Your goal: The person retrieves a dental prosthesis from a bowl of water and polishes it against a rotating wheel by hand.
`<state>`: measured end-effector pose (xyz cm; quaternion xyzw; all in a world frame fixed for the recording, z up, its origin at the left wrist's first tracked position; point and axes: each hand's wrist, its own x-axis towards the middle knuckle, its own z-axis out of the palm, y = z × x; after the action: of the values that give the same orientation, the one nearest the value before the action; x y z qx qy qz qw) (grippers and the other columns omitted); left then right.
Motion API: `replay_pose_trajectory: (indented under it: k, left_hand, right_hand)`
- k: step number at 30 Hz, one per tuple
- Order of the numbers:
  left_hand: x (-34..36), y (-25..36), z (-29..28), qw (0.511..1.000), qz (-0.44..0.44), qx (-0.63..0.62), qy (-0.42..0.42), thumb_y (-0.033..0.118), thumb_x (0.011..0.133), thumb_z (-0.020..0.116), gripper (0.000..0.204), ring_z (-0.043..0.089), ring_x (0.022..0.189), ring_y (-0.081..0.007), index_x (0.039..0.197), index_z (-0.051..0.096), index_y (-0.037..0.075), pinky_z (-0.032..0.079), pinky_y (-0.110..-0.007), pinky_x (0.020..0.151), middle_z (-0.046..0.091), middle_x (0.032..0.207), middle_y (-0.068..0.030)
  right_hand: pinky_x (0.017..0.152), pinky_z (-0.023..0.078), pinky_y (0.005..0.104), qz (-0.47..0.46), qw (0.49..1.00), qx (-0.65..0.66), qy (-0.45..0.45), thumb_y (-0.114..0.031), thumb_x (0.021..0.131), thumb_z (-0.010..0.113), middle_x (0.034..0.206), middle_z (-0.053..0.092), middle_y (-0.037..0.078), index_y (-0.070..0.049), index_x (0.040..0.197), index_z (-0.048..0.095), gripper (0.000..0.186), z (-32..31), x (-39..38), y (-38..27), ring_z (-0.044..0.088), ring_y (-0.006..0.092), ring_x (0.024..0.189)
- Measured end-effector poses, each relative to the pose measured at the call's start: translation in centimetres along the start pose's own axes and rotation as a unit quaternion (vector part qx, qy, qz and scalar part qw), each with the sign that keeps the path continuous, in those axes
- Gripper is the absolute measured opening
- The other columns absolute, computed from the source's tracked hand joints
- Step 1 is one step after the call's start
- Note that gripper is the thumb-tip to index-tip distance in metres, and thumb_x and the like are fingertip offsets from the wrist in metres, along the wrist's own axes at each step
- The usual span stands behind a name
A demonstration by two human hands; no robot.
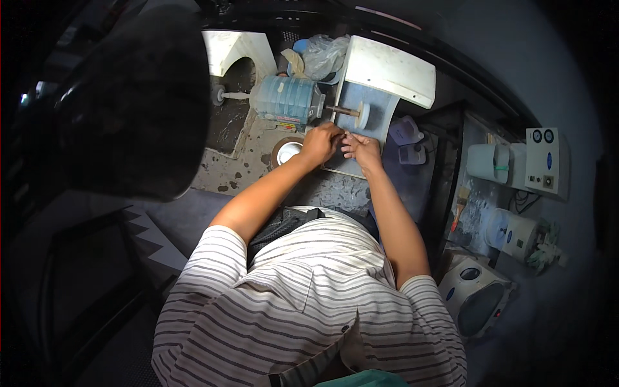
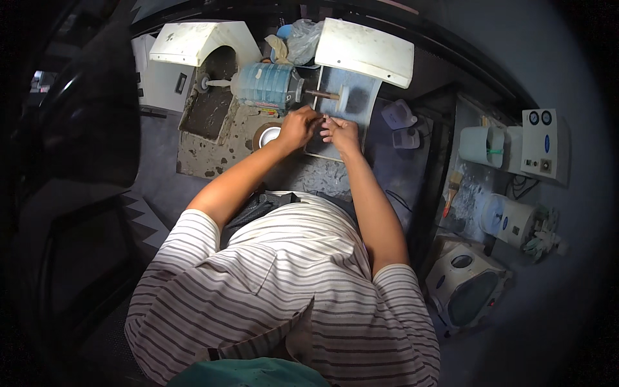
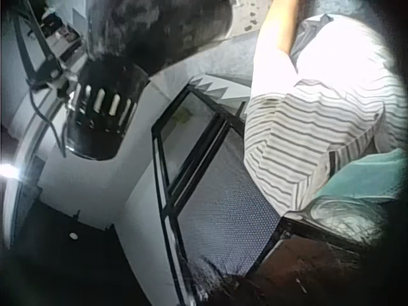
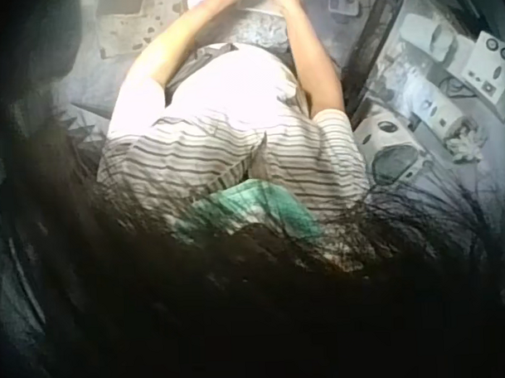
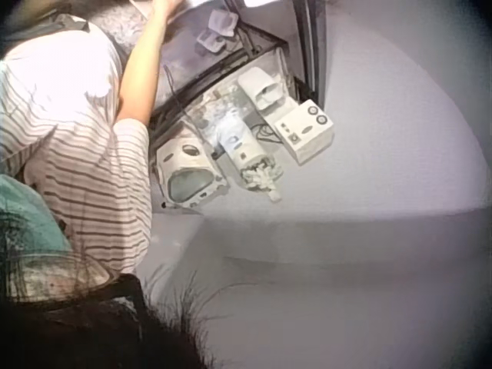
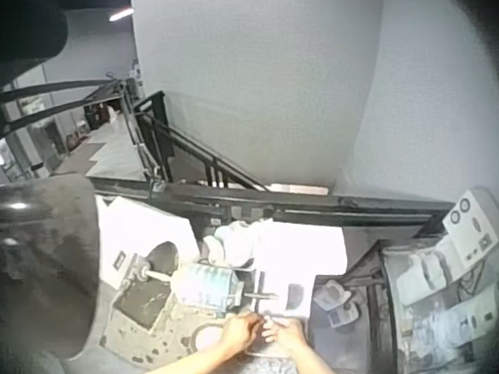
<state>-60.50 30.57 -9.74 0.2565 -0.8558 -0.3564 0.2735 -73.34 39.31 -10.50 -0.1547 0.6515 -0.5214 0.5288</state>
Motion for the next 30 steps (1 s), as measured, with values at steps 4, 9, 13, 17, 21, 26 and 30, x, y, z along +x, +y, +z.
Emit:
replay_pose_trajectory:
  k: [4, 9, 13, 17, 21, 26, 30]
  left_hand:
    - [1.3, -1.0, 1.7, 0.999, -0.001, 0.018, -0.048, 0.000, 0.072, 0.059, 0.014, 0.059, 0.072, -0.0339, 0.085, 0.065, 0.002, 0.047, -0.039, 0.064, 0.061, 0.079, -0.0149]
    - [2.6, -1.5, 3.0, 0.999, -0.013, 0.014, -0.042, -0.003, 0.068, 0.057, 0.017, 0.061, 0.075, -0.0320, 0.082, 0.064, 0.002, 0.049, -0.037, 0.066, 0.062, 0.082, -0.0142]
    - [3.2, -0.7, 3.4, 0.997, -0.012, 0.050, -0.055, -0.002, 0.068, 0.057, 0.015, 0.060, 0.075, -0.0317, 0.080, 0.064, 0.003, 0.049, -0.037, 0.066, 0.061, 0.079, -0.0124]
    - [3.3, -1.1, 3.8, 0.996, -0.007, 0.071, -0.052, 0.001, 0.069, 0.059, 0.011, 0.060, 0.074, -0.0317, 0.079, 0.063, 0.004, 0.049, -0.038, 0.065, 0.061, 0.077, -0.0116]
    - [3.2, -1.9, 4.3, 0.996, 0.017, 0.077, -0.048, 0.004, 0.070, 0.061, 0.010, 0.060, 0.072, -0.0318, 0.080, 0.063, 0.005, 0.049, -0.038, 0.063, 0.060, 0.076, -0.0112]
    - [3.2, -1.2, 4.3, 0.995, -0.013, 0.084, -0.044, 0.004, 0.071, 0.061, 0.009, 0.059, 0.071, -0.0319, 0.080, 0.062, 0.005, 0.049, -0.039, 0.062, 0.060, 0.075, -0.0116]
    - [3.0, -1.3, 4.1, 0.997, 0.017, 0.069, -0.027, 0.003, 0.070, 0.061, 0.011, 0.059, 0.070, -0.0327, 0.081, 0.062, 0.005, 0.048, -0.039, 0.062, 0.059, 0.075, -0.0124]
  right_hand:
    - [0.052, 0.049, 0.0215, 0.021, 0.999, 0.038, 0.019, -0.016, 0.087, 0.058, 0.084, 0.064, 0.008, 0.002, 0.100, 0.061, 0.023, -1.2, 1.5, 1.5, 0.060, 0.0119, 0.064]
    - [0.049, 0.048, 0.0211, 0.011, 0.996, 0.077, 0.050, -0.018, 0.085, 0.060, 0.079, 0.064, 0.008, 0.002, 0.097, 0.063, 0.022, -1.8, 2.2, 2.2, 0.059, 0.0108, 0.060]
    - [0.046, 0.048, 0.0207, 0.003, 0.993, 0.091, 0.081, -0.017, 0.084, 0.062, 0.074, 0.062, 0.007, 0.003, 0.094, 0.064, 0.022, -2.3, 2.6, 2.5, 0.058, 0.0101, 0.056]
    - [0.046, 0.048, 0.0207, 0.003, 0.991, 0.101, 0.087, -0.016, 0.084, 0.062, 0.073, 0.062, 0.007, 0.004, 0.093, 0.063, 0.022, -2.3, 2.9, 2.7, 0.058, 0.0104, 0.055]
    - [0.046, 0.048, 0.0205, 0.006, 0.990, 0.115, 0.084, -0.016, 0.084, 0.062, 0.073, 0.062, 0.007, 0.004, 0.092, 0.063, 0.022, -2.4, 3.3, 2.9, 0.057, 0.0103, 0.055]
    - [0.045, 0.047, 0.0200, 0.007, 0.990, 0.103, 0.091, -0.016, 0.083, 0.063, 0.073, 0.062, 0.007, 0.004, 0.091, 0.063, 0.022, -2.6, 3.2, 2.9, 0.057, 0.0101, 0.055]
    - [0.045, 0.046, 0.0192, -0.004, 0.991, 0.111, 0.080, -0.016, 0.083, 0.063, 0.073, 0.063, 0.008, 0.005, 0.091, 0.063, 0.022, -2.6, 2.9, 2.8, 0.057, 0.0095, 0.055]
